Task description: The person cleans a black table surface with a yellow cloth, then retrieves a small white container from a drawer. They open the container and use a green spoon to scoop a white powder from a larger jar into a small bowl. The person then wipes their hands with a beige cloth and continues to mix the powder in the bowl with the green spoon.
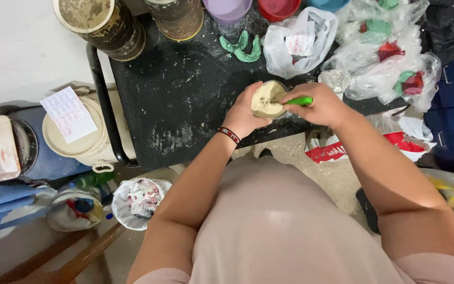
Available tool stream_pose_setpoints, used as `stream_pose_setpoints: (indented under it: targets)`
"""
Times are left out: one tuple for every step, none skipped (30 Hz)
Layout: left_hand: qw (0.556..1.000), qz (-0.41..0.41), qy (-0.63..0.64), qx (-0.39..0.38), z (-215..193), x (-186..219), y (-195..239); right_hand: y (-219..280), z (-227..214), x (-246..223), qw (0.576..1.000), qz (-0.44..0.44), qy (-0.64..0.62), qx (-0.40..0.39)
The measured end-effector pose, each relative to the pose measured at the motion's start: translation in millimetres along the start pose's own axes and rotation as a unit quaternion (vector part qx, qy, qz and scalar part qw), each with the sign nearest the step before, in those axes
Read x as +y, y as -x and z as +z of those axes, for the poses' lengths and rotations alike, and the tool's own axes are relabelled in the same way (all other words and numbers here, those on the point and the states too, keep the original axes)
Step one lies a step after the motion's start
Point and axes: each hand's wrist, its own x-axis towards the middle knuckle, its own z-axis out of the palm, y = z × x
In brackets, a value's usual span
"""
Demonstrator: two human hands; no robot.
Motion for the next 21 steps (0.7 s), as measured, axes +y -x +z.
stream_pose_setpoints:
  targets:
    - [1.0,-0.004,0.001,0.004,0.9,-0.3,-0.3,3.4,3.5,1.2,1.0,-0.005,-0.003,0.001]
    - [1.0,-0.009,0.002,0.007,2.1,-0.6,-0.5,7.1,6.8,2.5,1.0,-0.01,-0.006,0.001]
    - [1.0,-0.01,0.001,0.008,3.3,-3.2,-1.9,3.6,13.3,3.8,1.0,-0.011,-0.007,0.001]
    - [1.0,-0.01,0.003,0.007,4.8,-5.6,-3.2,0.5,19.6,5.1,0.999,-0.037,0.01,0.022]
    - [1.0,-0.011,0.004,0.006,6.3,-7.7,-4.7,-2.5,25.5,6.4,0.997,-0.064,0.028,0.044]
    - [1.0,-0.011,0.004,0.007,5.7,-7.2,-4.3,-6.1,22.7,2.7,0.997,-0.064,0.027,0.044]
    - [1.0,-0.011,-0.001,0.005,5.0,-6.5,-4.4,-9.7,19.5,-1.0,0.997,-0.058,0.019,0.043]
    - [1.0,-0.011,-0.005,0.003,4.2,-5.7,-4.6,-13.5,16.2,-4.7,0.998,-0.051,0.01,0.041]
    - [1.0,-0.011,-0.006,0.003,3.8,-10.0,-6.1,-7.6,13.5,-0.8,0.998,-0.052,0.01,0.042]
    - [1.0,0.0,-0.006,0.0,3.3,-14.0,-7.7,-2.0,10.6,3.2,0.998,-0.039,0.039,0.022]
    - [1.0,0.014,-0.005,-0.002,3.1,-16.9,-11.5,3.0,5.6,7.7,0.997,-0.027,0.071,0.003]
    - [1.0,0.016,-0.006,-0.001,0.1,-20.0,-15.6,8.4,3.9,6.2,0.997,-0.028,0.073,0.004]
    - [0.999,0.039,-0.002,-0.017,-1.9,-23.4,-19.0,15.1,2.7,4.6,0.994,-0.047,0.104,-0.003]
    - [0.997,0.063,0.003,-0.033,-3.8,-26.7,-22.5,21.9,1.5,3.1,0.989,-0.065,0.135,-0.01]
    - [0.997,0.066,0.002,-0.033,-6.7,-27.6,-22.3,20.2,-0.5,16.3,0.988,-0.066,0.137,-0.008]
    - [0.995,0.083,-0.025,-0.043,-9.8,-28.1,-22.2,18.3,-3.0,29.5,0.988,-0.058,0.141,0.012]
    - [0.992,0.1,-0.052,-0.051,-13.3,-28.1,-22.2,15.4,-6.3,42.7,0.988,-0.052,0.144,0.031]
    - [0.992,0.103,-0.052,-0.05,-16.4,-19.4,-12.7,4.0,-13.9,60.7,0.987,-0.053,0.147,0.032]
    - [0.992,0.104,-0.05,-0.047,-19.6,-11.1,-3.3,-8.2,-21.7,79.2,0.981,0.009,0.152,0.123]
    - [0.992,0.106,-0.047,-0.044,-22.7,-3.0,6.0,-20.6,-29.6,97.6,0.962,0.069,0.155,0.213]
    - [0.992,0.107,-0.047,-0.041,-19.2,1.6,15.8,-34.3,-36.6,105.4,0.962,0.066,0.156,0.212]
